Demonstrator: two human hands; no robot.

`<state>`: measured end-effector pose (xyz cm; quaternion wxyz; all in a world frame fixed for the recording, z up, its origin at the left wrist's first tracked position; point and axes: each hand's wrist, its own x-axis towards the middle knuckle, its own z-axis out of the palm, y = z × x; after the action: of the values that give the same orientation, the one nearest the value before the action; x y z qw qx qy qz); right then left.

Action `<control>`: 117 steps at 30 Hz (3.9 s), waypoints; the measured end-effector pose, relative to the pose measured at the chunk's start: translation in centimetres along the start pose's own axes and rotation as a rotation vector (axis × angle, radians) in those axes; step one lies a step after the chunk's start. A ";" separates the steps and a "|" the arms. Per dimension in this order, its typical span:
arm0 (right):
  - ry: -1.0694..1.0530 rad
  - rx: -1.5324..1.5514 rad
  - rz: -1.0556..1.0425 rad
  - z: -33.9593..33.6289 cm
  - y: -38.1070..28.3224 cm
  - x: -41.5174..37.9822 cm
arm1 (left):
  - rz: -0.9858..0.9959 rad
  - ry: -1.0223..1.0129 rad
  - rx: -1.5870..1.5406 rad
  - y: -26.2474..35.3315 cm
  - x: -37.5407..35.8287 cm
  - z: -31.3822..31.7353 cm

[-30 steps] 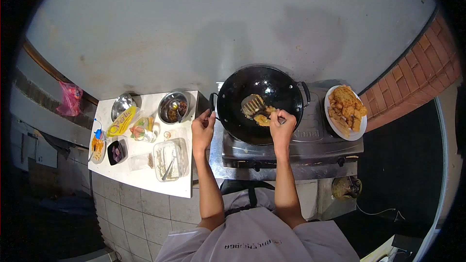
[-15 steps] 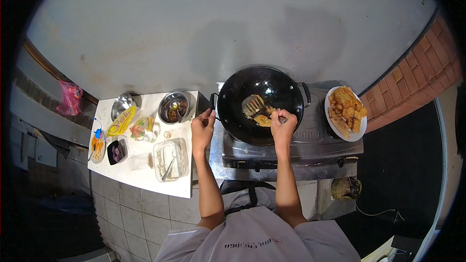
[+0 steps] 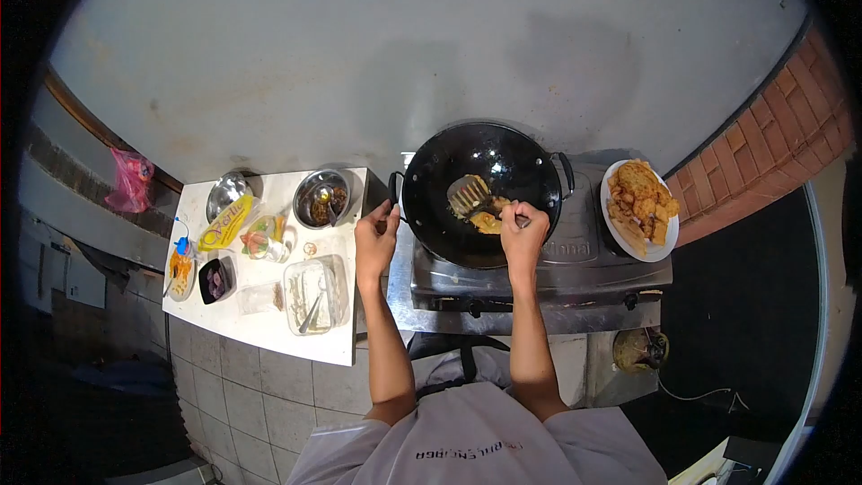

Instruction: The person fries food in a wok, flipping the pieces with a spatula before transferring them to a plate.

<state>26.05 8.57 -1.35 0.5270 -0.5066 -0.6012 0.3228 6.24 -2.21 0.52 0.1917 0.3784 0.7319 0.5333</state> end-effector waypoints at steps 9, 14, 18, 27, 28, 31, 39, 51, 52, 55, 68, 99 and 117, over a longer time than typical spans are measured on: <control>0.021 0.043 0.006 0.2 -0.3 -0.1 | 0.019 0.000 0.016 0.1 -0.3 0.0; -0.007 0.017 -0.021 -0.1 -1.0 -0.1 | 0.023 -0.005 0.012 0.0 -0.2 -0.1; -0.034 0.010 -0.007 -0.1 -1.4 -0.2 | 0.020 -0.004 -0.007 -0.2 -0.1 0.0; -0.055 -0.035 0.000 -0.6 -3.1 -0.2 | 0.038 0.006 -0.007 0.0 0.1 -0.6; -0.031 -0.053 -0.037 -0.6 -3.0 -0.1 | 0.054 0.002 -0.011 0.0 0.2 -0.7; -0.032 0.121 0.088 -1.1 -3.4 0.3 | 0.039 0.002 0.009 0.7 0.4 -1.2; 0.040 0.089 0.035 -3.4 -3.7 0.5 | 0.051 -0.039 0.018 -1.4 2.6 -0.6; 0.040 0.019 0.046 -3.3 -3.0 -0.6 | 0.048 -0.103 -0.038 -2.9 3.9 0.4; 0.057 0.074 0.070 -2.9 -3.2 -0.7 | 0.059 -0.102 -0.069 -3.2 3.9 0.7; 0.065 0.081 0.075 -2.2 -3.1 -0.9 | 0.063 -0.119 -0.104 -2.5 3.5 0.5; 0.025 0.076 -0.032 0.4 -2.5 -1.6 | 0.068 -0.152 -0.151 -4.1 2.3 -1.7; -0.386 -0.513 -0.181 -3.6 -5.8 7.4 | 0.000 -0.331 -0.049 -1.5 4.4 -2.7; -0.169 0.192 0.079 -4.0 0.3 2.4 | 0.104 -0.248 -0.055 -1.5 4.8 -1.9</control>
<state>30.12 10.32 0.00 0.5075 -0.4481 -0.5895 0.4407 1.33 -0.01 0.39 0.2632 0.4737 0.6668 0.5116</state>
